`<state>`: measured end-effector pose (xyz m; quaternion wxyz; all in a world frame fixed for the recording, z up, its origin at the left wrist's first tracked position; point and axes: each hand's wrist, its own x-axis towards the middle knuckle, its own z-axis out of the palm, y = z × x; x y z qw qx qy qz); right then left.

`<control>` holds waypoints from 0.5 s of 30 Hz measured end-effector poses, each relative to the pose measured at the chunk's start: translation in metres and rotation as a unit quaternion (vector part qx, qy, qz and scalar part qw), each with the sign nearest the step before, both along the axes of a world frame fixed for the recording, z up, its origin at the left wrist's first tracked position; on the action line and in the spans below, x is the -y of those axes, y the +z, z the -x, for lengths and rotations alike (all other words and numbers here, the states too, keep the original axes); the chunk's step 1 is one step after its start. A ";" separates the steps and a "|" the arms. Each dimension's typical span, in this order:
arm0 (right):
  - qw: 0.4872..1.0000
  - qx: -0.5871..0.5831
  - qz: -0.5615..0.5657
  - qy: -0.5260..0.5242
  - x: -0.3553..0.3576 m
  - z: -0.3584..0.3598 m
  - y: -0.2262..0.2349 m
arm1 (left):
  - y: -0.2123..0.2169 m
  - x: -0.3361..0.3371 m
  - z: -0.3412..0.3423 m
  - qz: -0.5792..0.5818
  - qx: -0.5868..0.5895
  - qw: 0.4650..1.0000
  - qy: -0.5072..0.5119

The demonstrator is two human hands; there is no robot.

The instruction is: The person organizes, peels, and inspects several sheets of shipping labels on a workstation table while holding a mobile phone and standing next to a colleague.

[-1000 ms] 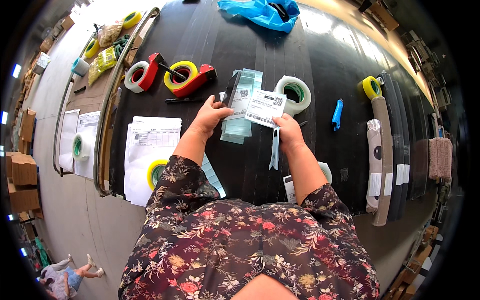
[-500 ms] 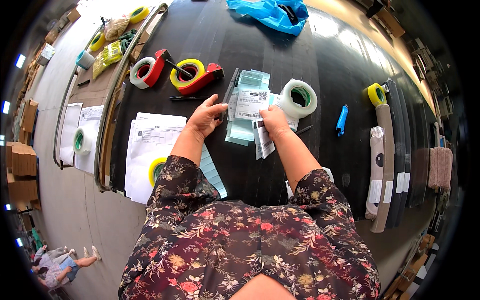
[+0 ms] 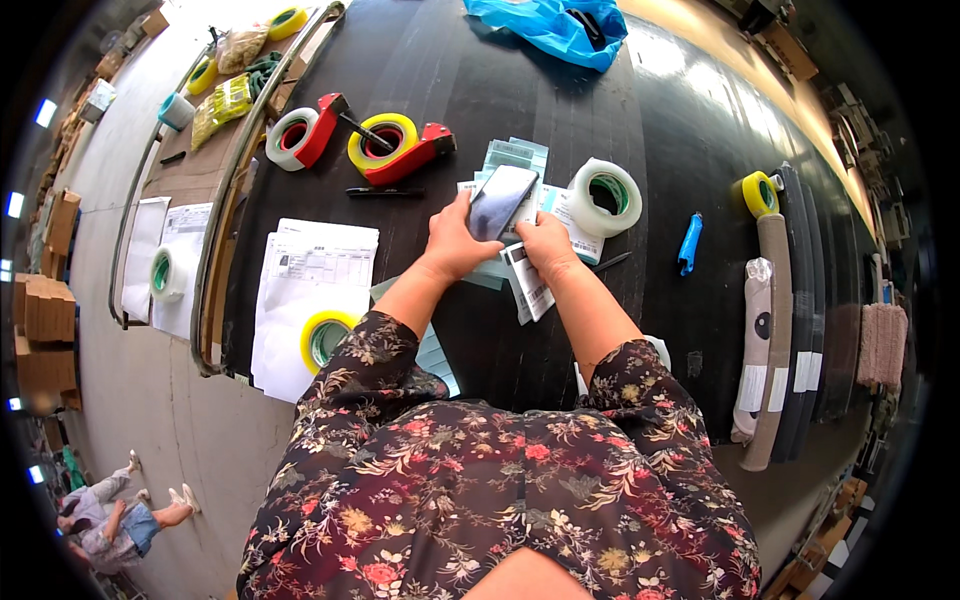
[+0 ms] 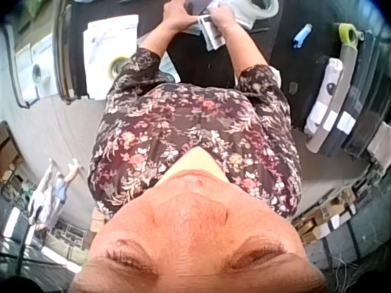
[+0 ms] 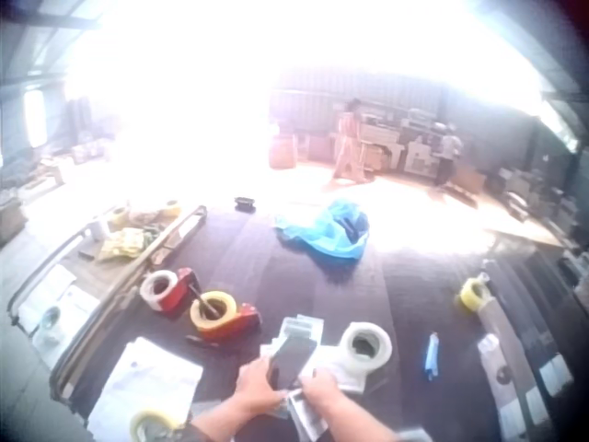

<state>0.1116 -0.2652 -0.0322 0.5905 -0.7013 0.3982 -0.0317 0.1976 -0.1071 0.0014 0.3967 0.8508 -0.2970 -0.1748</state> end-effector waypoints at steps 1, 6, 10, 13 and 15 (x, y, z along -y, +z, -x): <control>1.000 0.005 0.021 0.014 0.001 0.001 -0.004 | 0.003 0.005 0.009 -0.050 0.044 0.998 0.010; 0.995 0.016 0.032 0.096 -0.010 0.013 0.024 | 0.003 0.001 0.023 -0.143 0.071 0.987 0.009; 0.994 -0.036 0.041 0.094 -0.005 0.042 0.042 | 0.024 -0.033 0.006 -0.014 0.084 0.996 -0.021; 0.994 0.011 -0.044 0.100 -0.009 0.063 0.061 | 0.067 -0.084 -0.001 0.120 -0.096 0.988 0.020; 0.988 0.018 -0.045 0.147 -0.023 0.069 0.063 | 0.083 -0.134 0.002 0.117 -0.060 0.989 0.064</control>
